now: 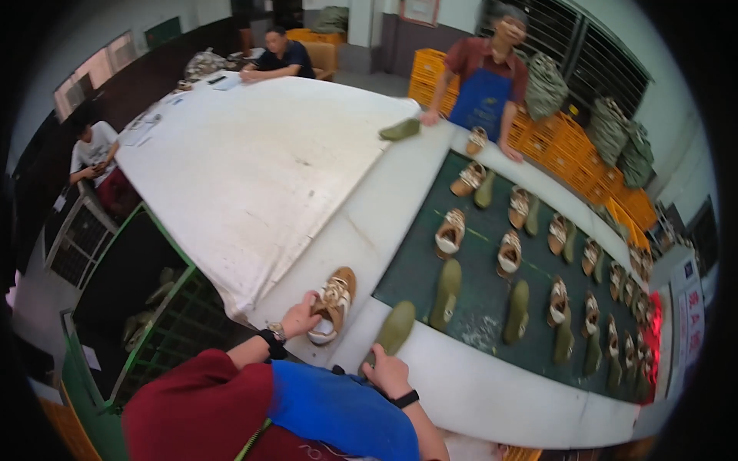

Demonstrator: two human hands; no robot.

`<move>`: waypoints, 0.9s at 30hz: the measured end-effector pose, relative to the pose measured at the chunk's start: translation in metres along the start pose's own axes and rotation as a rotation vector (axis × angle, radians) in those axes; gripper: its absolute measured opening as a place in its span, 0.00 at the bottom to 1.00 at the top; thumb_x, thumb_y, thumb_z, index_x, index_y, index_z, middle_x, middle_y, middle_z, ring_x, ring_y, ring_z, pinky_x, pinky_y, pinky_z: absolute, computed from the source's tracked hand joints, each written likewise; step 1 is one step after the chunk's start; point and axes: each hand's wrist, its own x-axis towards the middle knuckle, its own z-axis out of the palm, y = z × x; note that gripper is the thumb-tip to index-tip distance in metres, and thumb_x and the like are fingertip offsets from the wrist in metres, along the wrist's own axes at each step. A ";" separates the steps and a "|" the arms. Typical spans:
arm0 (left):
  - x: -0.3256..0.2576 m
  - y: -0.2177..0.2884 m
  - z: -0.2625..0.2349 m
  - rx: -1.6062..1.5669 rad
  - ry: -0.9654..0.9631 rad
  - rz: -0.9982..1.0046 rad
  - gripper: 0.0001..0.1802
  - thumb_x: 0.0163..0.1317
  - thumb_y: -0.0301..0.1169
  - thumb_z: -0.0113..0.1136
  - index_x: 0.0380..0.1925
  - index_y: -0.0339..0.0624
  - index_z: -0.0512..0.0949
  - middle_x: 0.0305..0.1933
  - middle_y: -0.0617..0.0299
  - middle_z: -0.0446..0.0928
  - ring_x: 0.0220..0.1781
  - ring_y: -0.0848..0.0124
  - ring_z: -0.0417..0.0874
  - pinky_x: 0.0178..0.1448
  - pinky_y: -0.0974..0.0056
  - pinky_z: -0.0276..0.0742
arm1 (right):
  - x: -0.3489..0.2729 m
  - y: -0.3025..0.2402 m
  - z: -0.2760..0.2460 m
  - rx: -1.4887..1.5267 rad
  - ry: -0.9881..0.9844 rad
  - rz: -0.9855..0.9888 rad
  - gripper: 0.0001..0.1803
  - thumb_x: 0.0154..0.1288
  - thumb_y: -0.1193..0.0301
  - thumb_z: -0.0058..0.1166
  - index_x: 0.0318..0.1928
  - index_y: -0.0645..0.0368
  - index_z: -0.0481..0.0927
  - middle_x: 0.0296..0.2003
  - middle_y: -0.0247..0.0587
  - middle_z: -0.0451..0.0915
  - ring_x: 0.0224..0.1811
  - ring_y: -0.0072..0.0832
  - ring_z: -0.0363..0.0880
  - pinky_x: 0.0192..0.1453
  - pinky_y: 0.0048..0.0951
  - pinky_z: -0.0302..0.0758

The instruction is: Sort shoe uppers and shoe lasts on a conveyor table.

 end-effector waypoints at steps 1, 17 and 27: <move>-0.001 -0.006 0.002 -0.079 0.046 -0.085 0.33 0.52 0.34 0.58 0.57 0.43 0.57 0.35 0.42 0.78 0.40 0.46 0.79 0.45 0.51 0.74 | 0.003 -0.001 -0.004 -0.012 -0.027 0.015 0.21 0.55 0.55 0.52 0.49 0.44 0.70 0.26 0.46 0.80 0.30 0.46 0.80 0.34 0.45 0.74; 0.031 -0.095 0.030 -0.725 0.020 0.067 0.12 0.55 0.23 0.55 0.40 0.33 0.75 0.36 0.61 0.77 0.36 0.72 0.77 0.42 0.68 0.74 | -0.015 0.042 -0.002 0.516 0.345 0.167 0.19 0.63 0.59 0.48 0.54 0.45 0.66 0.28 0.44 0.78 0.31 0.38 0.78 0.34 0.36 0.72; 0.040 -0.090 0.022 -0.694 -0.081 0.080 0.12 0.56 0.22 0.52 0.41 0.33 0.74 0.35 0.61 0.77 0.34 0.73 0.77 0.39 0.69 0.75 | -0.054 0.044 0.017 1.598 0.213 0.144 0.17 0.66 0.59 0.46 0.54 0.42 0.65 0.31 0.23 0.65 0.26 0.10 0.58 0.23 0.15 0.53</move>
